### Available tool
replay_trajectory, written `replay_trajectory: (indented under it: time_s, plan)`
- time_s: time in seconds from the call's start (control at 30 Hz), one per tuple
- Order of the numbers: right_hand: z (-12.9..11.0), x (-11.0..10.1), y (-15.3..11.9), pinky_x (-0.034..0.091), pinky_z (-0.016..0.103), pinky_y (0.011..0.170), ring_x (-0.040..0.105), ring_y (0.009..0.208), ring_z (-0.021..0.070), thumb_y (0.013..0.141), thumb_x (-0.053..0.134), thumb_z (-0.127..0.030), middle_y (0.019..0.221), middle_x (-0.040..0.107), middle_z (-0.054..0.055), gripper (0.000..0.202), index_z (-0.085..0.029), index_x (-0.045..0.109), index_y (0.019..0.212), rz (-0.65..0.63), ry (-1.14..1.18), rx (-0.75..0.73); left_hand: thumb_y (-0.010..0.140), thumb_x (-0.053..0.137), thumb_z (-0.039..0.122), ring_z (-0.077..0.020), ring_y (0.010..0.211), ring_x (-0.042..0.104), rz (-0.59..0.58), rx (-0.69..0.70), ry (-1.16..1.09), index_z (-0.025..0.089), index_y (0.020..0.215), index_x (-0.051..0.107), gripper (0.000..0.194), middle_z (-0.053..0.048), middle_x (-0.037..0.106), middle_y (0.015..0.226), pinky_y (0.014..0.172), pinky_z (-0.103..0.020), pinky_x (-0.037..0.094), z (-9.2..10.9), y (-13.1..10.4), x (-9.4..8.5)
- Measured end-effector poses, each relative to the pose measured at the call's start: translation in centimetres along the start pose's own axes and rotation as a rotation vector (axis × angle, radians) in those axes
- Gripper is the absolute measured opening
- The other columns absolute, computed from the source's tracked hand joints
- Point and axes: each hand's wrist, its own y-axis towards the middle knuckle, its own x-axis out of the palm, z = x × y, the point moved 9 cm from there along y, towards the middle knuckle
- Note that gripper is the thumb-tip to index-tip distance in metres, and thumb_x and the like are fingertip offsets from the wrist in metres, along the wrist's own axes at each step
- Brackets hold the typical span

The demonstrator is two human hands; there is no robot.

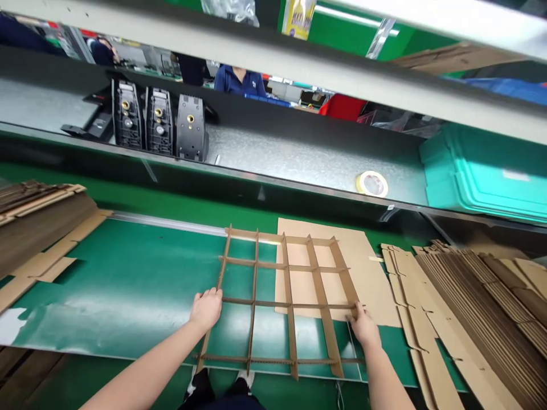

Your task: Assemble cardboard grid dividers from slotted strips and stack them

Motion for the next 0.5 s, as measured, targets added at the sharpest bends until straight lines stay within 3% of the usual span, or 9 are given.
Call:
replay_trajectory:
  time_s: [0.23, 0.37, 0.5]
  plan:
    - [0.4, 0.0, 0.7, 0.048, 0.038, 0.083, 0.065, 0.099, 0.0264, 0.091, 0.028, -0.037, 0.108, 0.067, 0.01, 0.033, -0.022, 0.054, 0.107, 0.043, 0.123, -0.079, 0.088, 0.033, 0.01, -0.0247, 0.107, 0.059, 0.001, -0.024, -0.046, 0.016, 0.106, 0.061, 0.035, -0.013, 0.064, 0.112, 0.089, -0.04, 0.039, -0.7, -0.2, -0.2]
    - [-0.5, -1.2, 0.8, 0.051, 0.043, 0.079, 0.067, 0.09, 0.0304, 0.084, 0.028, -0.049, 0.098, 0.07, 0.009, 0.037, -0.027, 0.055, 0.097, 0.1, 0.219, -0.087, 0.086, 0.035, 0.009, -0.0249, 0.103, 0.061, 0.094, -0.006, -0.085, 0.017, 0.099, 0.062, 0.031, -0.012, 0.066, 0.104, 0.087, -0.039, 0.04, -1.7, -1.0, -2.1]
    - [-3.0, -2.5, 1.7, 0.053, 0.049, 0.075, 0.067, 0.082, 0.0341, 0.077, 0.031, -0.06, 0.092, 0.07, 0.008, 0.039, -0.033, 0.057, 0.088, 0.122, 0.294, -0.164, 0.087, 0.036, 0.01, -0.0259, 0.101, 0.06, 0.15, -0.067, -0.114, 0.017, 0.097, 0.062, 0.029, -0.013, 0.065, 0.102, 0.086, -0.04, 0.039, -4.1, -2.0, -4.0]
